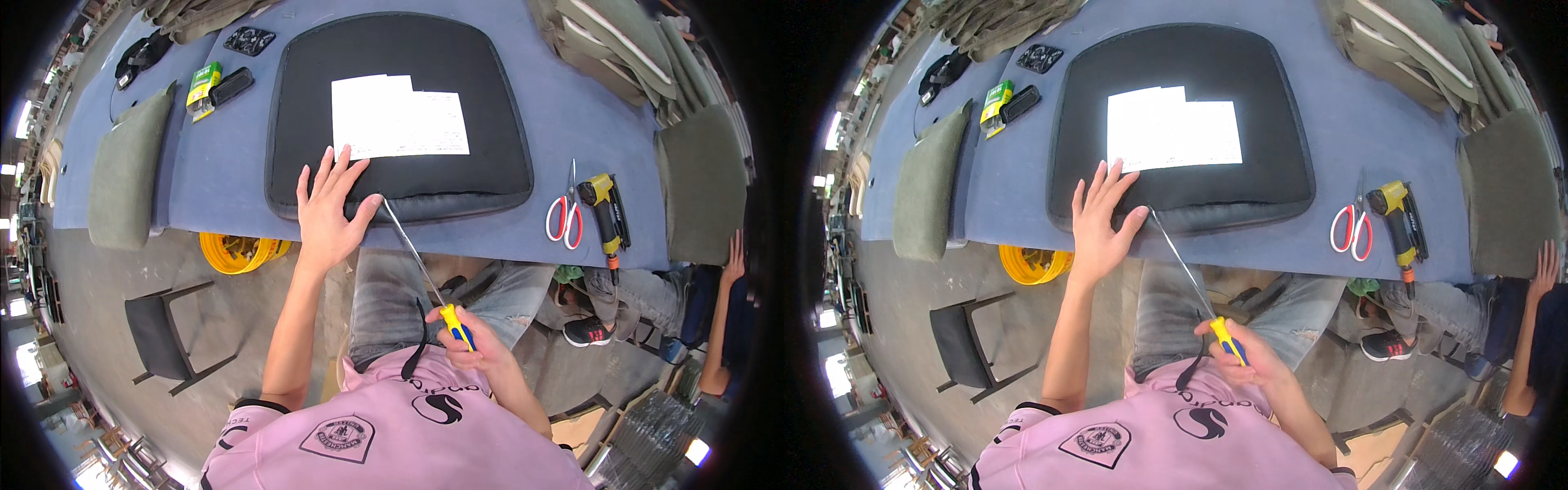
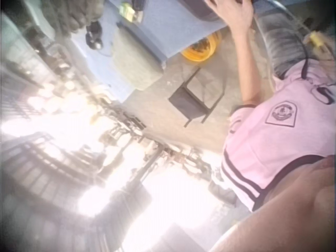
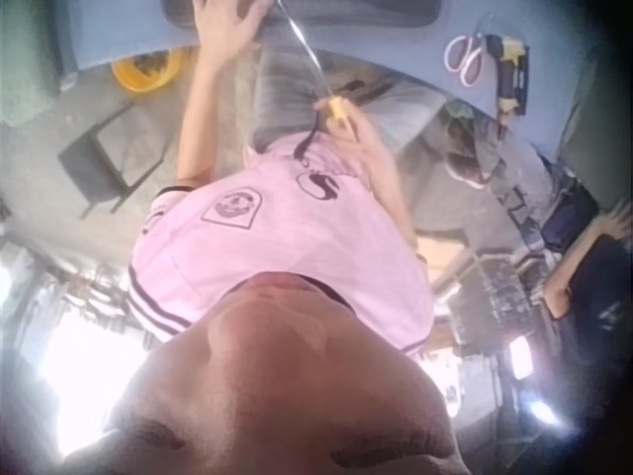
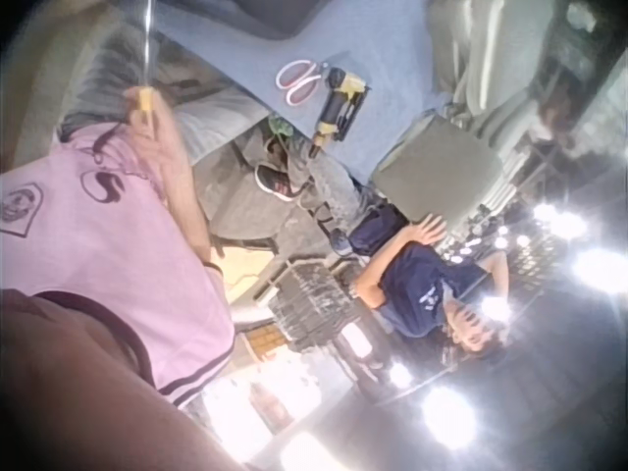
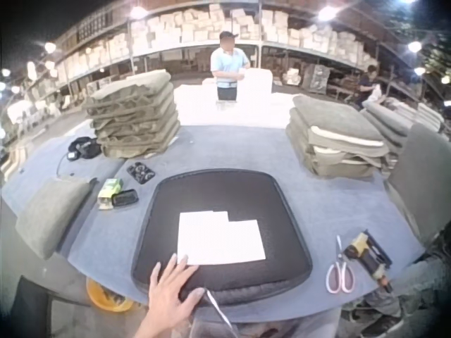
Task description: The person uses a screwdriver to pry open the seam of a black cushion and then uses a staple gun to secure the fabric. The person repeatedly pries and staples the same area of the cushion.
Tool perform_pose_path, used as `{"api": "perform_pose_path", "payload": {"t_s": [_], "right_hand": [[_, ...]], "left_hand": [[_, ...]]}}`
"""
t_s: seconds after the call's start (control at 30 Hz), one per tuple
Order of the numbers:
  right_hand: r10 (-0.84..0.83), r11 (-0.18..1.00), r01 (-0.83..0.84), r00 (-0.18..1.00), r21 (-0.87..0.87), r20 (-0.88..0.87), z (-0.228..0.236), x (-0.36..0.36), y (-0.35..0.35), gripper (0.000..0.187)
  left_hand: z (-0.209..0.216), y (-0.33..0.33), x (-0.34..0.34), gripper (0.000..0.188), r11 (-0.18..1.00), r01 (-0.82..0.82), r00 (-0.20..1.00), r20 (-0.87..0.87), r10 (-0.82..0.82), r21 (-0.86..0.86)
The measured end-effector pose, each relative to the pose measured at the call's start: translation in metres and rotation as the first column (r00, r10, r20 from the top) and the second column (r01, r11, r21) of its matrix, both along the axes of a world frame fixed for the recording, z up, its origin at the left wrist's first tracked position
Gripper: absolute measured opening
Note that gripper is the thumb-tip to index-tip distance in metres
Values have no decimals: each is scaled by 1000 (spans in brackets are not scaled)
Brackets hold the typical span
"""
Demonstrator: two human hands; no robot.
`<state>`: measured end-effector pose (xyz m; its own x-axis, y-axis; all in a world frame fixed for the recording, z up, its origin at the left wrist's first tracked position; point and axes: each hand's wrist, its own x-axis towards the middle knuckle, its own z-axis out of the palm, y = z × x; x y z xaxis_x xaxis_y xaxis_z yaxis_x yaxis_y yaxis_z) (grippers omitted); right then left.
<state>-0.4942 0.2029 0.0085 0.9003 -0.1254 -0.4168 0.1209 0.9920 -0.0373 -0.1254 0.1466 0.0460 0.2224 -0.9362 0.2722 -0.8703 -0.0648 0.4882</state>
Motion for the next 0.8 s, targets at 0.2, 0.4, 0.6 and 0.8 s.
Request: {"api": "perform_pose_path", "payload": {"t_s": [0.2, 0.4, 0.6, 0.8], "right_hand": [[57, 995, -84, 919, 52, 391, -84, 6, -24, 67], [265, 798, -287, 957, -530, -121, -15, -29, -39, 72], [-286, 350, -445, 787, -824, -546, 76, -92, -16, 48], [-694, -167, -701, 583, -693, -423, 104, -97, -38, 50]], "left_hand": [[5, -9, 1, 49, 999, 0, 992, -129, 4, 34], [55, 34, 36, 18, 927, 369, 645, -701, -303, -61], [100, 91, 52, 28, 869, 62, 991, -136, 6, 491], [31, -6, 4, 59, 969, 245, 965, 100, -241, -29]]}}
